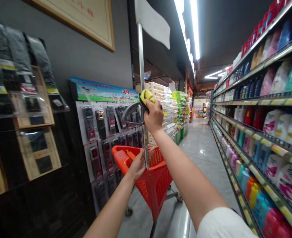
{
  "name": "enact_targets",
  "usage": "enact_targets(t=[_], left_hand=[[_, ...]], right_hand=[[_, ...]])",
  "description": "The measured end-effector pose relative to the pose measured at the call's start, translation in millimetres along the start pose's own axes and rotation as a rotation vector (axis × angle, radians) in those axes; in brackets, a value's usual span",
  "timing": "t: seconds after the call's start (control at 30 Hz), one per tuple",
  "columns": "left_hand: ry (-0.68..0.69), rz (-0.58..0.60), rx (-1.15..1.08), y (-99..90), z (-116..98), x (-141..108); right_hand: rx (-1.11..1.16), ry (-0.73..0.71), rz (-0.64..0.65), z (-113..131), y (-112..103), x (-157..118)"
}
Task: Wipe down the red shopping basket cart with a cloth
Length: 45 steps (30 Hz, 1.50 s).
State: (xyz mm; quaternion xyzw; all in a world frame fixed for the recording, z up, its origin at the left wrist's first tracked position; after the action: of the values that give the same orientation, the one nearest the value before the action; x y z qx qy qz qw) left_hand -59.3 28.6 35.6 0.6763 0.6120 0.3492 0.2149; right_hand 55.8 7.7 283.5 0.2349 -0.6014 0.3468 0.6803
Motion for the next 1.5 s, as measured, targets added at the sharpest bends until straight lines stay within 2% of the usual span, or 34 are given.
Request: enact_targets(t=[0.13,0.23,0.37,0.47,0.6,0.7,0.83,0.93,1.13,1.2,1.33,1.4,1.5], left_hand=[[0.020,0.002,0.016,-2.1,4,4],[0.034,0.009,0.036,-3.1,7,8],[0.017,0.046,0.049,-2.0,10,11],[-0.007,0.058,0.038,-1.3,7,10],[-0.048,0.065,0.011,-0.3,3,6],[-0.066,0.055,-0.025,0.3,2,4],[-0.084,0.023,-0.068,0.4,3,4],[-0.105,0.009,-0.105,1.1,2,4],[-0.178,0.002,-0.108,3.1,2,3],[-0.189,-0.007,-0.113,2.3,1,3],[-0.212,-0.114,-0.061,-6.3,0,3],[-0.207,-0.129,-0.004,-7.0,-1,2],[-0.158,-0.084,0.053,-1.6,-6,0]], right_hand=[[-0.116,-0.287,0.135,32,0,30],[-0.209,-0.486,0.241,65,4,37],[-0.257,-0.754,0.339,105,8,17],[-0.257,-0.832,0.332,103,7,-15],[-0.180,-0.742,0.261,62,6,-48],[-0.154,-0.617,0.192,37,6,-44],[-0.104,-0.459,0.082,27,6,-29],[-0.055,-0.458,0.094,22,15,-46],[-0.019,-0.302,0.084,-10,28,-121],[-0.009,-0.311,0.140,-16,35,-156],[0.081,-0.362,0.301,-24,42,-236],[0.160,-0.284,0.389,-34,40,-273],[0.249,-0.003,0.470,-62,28,-314]])
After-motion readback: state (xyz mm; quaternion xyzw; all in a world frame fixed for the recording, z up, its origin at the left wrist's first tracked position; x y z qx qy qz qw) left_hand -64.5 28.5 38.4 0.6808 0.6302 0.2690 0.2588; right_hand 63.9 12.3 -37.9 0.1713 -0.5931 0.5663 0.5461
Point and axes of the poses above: each hand's wrist, its own x-axis towards the middle knuckle, its own y-axis out of the palm, z = x × y, the point moved 7 cm from there along x, towards the middle knuckle, and after that the axes turned 12 degrees about -x, right-handed, at the moved point
